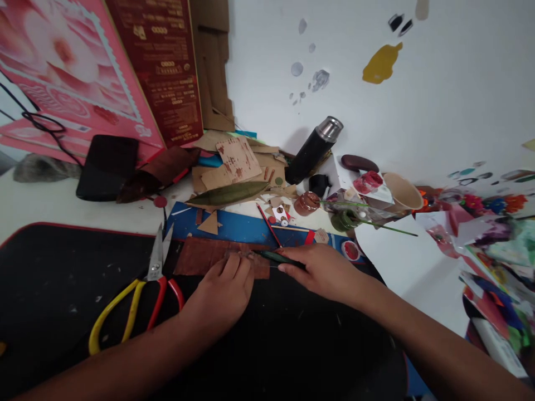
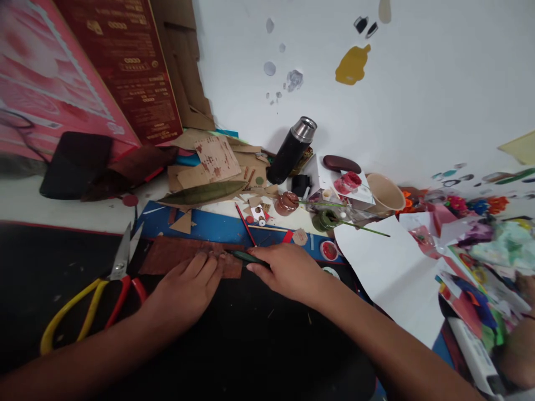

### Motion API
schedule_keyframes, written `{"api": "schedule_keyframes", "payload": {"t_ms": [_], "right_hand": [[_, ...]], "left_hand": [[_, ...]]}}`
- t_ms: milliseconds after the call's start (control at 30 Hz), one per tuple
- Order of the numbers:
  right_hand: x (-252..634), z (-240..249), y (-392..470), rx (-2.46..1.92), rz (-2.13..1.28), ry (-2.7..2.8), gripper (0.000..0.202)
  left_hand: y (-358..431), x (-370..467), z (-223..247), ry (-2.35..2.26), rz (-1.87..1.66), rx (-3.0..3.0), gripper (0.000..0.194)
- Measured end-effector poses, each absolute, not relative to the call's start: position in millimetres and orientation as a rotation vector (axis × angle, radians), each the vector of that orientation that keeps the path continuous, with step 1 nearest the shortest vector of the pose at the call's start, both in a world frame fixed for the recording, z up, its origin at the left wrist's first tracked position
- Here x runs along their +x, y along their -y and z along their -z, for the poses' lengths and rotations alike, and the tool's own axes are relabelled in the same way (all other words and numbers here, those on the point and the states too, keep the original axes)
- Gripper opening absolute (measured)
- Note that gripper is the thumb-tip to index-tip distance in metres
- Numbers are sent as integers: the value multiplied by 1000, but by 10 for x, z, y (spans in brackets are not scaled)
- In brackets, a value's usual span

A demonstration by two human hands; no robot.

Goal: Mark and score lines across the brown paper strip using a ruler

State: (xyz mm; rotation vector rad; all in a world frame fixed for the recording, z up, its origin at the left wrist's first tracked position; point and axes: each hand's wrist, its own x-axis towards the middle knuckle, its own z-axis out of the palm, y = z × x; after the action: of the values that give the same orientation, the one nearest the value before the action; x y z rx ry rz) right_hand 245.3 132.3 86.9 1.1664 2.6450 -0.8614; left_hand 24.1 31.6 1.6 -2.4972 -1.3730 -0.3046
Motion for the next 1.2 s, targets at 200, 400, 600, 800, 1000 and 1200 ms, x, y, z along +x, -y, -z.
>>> {"api": "schedule_keyframes", "payload": {"t_ms": [200,400,600,800,1000,1200], "right_hand": [[2424,-844,-1394,1085,746,-2639,38],[2434,-780,-1441,1053,719,-2673,36],[2420,-804,-1467,993,632,-2669,37],[2372,-879,-1471,958,508,-2658,33],[2329,-927,-1474,918,401,-2627,30],[2285,-963,-1472,865,320,-2596,27]], "left_hand": [[-322,242,-24,1384,307,-2498,38],[-324,222,-9,1374,356,-2513,32],[-337,218,-10,1347,392,-2511,32],[-341,228,-6,1352,389,-2497,34],[-341,214,-12,1349,383,-2492,37],[-346,220,-28,1357,357,-2496,40]]}}
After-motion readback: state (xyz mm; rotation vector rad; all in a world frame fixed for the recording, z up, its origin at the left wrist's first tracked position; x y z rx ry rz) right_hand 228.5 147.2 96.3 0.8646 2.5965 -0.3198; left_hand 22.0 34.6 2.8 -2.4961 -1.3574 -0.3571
